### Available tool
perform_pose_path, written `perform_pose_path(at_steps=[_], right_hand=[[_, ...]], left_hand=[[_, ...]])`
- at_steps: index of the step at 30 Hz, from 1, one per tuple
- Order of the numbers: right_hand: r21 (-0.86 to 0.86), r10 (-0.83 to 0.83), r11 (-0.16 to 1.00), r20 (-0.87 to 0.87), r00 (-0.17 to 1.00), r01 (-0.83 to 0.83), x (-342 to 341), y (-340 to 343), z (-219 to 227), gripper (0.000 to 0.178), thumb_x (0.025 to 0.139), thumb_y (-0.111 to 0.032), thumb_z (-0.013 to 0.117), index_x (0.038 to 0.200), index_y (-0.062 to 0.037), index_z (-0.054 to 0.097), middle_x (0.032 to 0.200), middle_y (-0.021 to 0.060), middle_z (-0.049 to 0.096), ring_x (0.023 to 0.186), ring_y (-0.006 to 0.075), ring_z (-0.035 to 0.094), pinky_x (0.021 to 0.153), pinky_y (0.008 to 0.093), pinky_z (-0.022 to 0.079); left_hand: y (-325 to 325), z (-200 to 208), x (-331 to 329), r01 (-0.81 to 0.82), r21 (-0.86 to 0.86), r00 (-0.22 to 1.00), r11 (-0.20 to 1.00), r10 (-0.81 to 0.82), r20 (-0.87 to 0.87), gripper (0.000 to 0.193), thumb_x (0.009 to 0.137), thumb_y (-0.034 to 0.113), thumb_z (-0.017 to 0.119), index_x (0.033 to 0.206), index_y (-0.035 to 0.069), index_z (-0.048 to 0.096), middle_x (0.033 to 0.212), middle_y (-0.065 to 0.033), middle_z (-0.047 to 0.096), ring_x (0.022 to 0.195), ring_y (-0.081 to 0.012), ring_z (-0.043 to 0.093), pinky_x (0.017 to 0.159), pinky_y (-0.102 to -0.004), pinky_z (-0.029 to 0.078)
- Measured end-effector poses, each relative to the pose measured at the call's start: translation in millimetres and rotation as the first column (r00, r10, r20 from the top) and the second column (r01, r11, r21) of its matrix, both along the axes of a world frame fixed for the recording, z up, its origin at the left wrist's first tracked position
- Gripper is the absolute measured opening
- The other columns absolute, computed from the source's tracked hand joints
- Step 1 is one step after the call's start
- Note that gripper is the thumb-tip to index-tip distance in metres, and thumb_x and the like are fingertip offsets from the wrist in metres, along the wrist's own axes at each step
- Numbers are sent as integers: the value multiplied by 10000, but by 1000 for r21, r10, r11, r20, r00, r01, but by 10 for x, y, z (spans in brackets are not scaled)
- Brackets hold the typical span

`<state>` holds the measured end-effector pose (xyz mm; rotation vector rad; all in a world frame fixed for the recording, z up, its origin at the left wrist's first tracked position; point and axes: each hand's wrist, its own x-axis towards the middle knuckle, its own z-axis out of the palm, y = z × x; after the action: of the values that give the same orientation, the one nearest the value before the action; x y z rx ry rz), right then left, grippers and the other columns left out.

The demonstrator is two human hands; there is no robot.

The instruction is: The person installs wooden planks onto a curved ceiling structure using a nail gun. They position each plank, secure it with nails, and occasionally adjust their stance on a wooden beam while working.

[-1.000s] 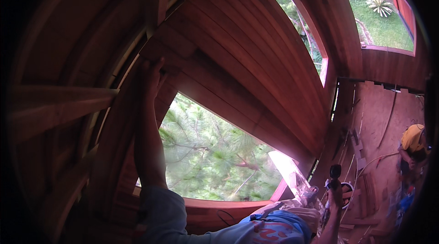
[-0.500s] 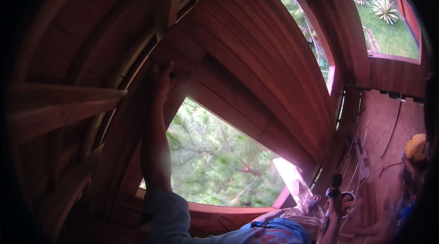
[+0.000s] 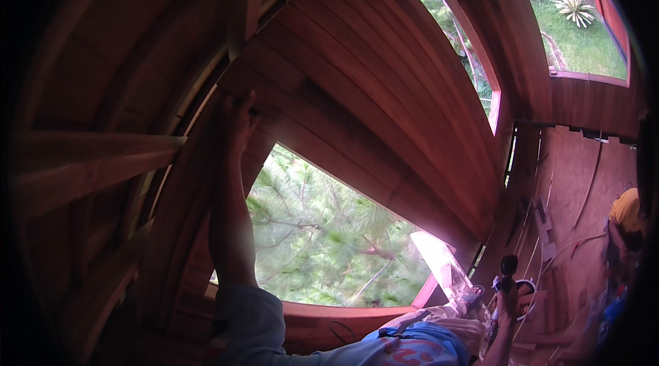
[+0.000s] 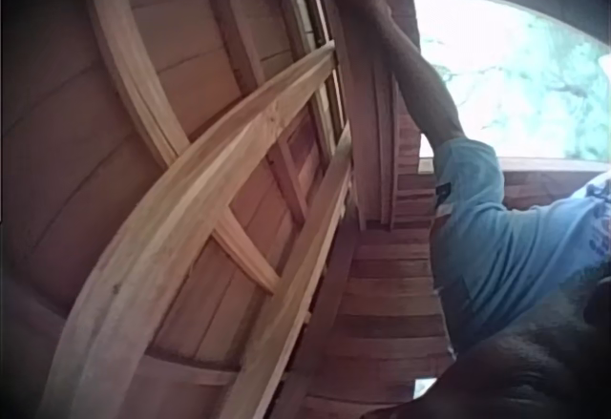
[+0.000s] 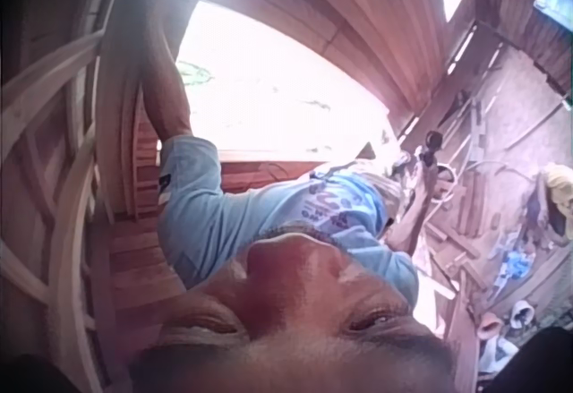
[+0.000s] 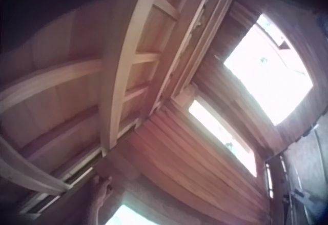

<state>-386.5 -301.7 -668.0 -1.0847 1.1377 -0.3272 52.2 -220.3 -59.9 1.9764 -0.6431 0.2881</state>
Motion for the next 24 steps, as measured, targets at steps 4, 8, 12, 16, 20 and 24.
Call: perform_pose_path(at_steps=[4, 8, 12, 16, 20, 24], right_hand=[[-32, -6, 999, 6, 1000, 7, 7, 8, 16, 360, 951, -430, 665, 979, -81, 581, 593, -22, 492, 452, 78, 467, 426, 268, 343], [-2, -51, 999, 90, 995, 51, 36, 92, -415, 326, 941, -390, 693, 1003, -88, 587, 596, -23, 492, 442, 75, 464, 414, 262, 348], [79, -70, 995, 100, 993, 62, 24, 79, -371, 367, 926, -392, 706, 1100, -88, 594, 628, -31, 500, 478, 78, 464, 434, 273, 351], [138, -70, 989, 118, 990, 54, 10, 84, -229, 404, 921, -404, 706, 1154, -96, 588, 643, -40, 505, 487, 73, 464, 433, 268, 345], [110, -36, 993, 59, 998, 29, 3, 73, -298, 419, 919, -409, 706, 1174, -102, 578, 636, -40, 501, 477, 75, 463, 424, 266, 345], [102, 2, 995, 54, 999, -7, 32, 36, -292, 423, 919, -411, 707, 1177, -101, 579, 632, -40, 499, 477, 75, 461, 425, 267, 349]], left_hand=[[-12, -11, -42, -7, -1, 1000, 1000, 7, -10, 325, 877, 292, 777, 1032, 116, 552, 899, -17, 495, 757, -89, 495, 687, -268, 578], [-16, -12, 74, 27, -45, 1000, 999, -27, -9, 363, 879, 281, 777, 1107, 117, 547, 951, -30, 482, 804, -105, 495, 713, -282, 585], [60, -9, 128, 43, -51, 998, 998, -45, -32, 469, 899, 284, 754, 1255, 77, 529, 1121, -78, 525, 949, -165, 543, 788, -345, 569], [53, -1, 4, 5, -9, 1000, 1000, -5, -28, 449, 898, 279, 753, 1235, 71, 540, 1108, -74, 535, 928, -152, 546, 761, -334, 561], [-35, -24, -148, -15, -3, 1000, 1000, 15, 24, 416, 899, 282, 751, 1207, 76, 564, 1014, -58, 562, 815, -131, 561, 697, -312, 552], [35, 14, -61, -26, 25, 999, 999, 25, 29, 395, 897, 298, 754, 1182, 89, 575, 920, -46, 564, 713, -126, 563, 640, -300, 542]])
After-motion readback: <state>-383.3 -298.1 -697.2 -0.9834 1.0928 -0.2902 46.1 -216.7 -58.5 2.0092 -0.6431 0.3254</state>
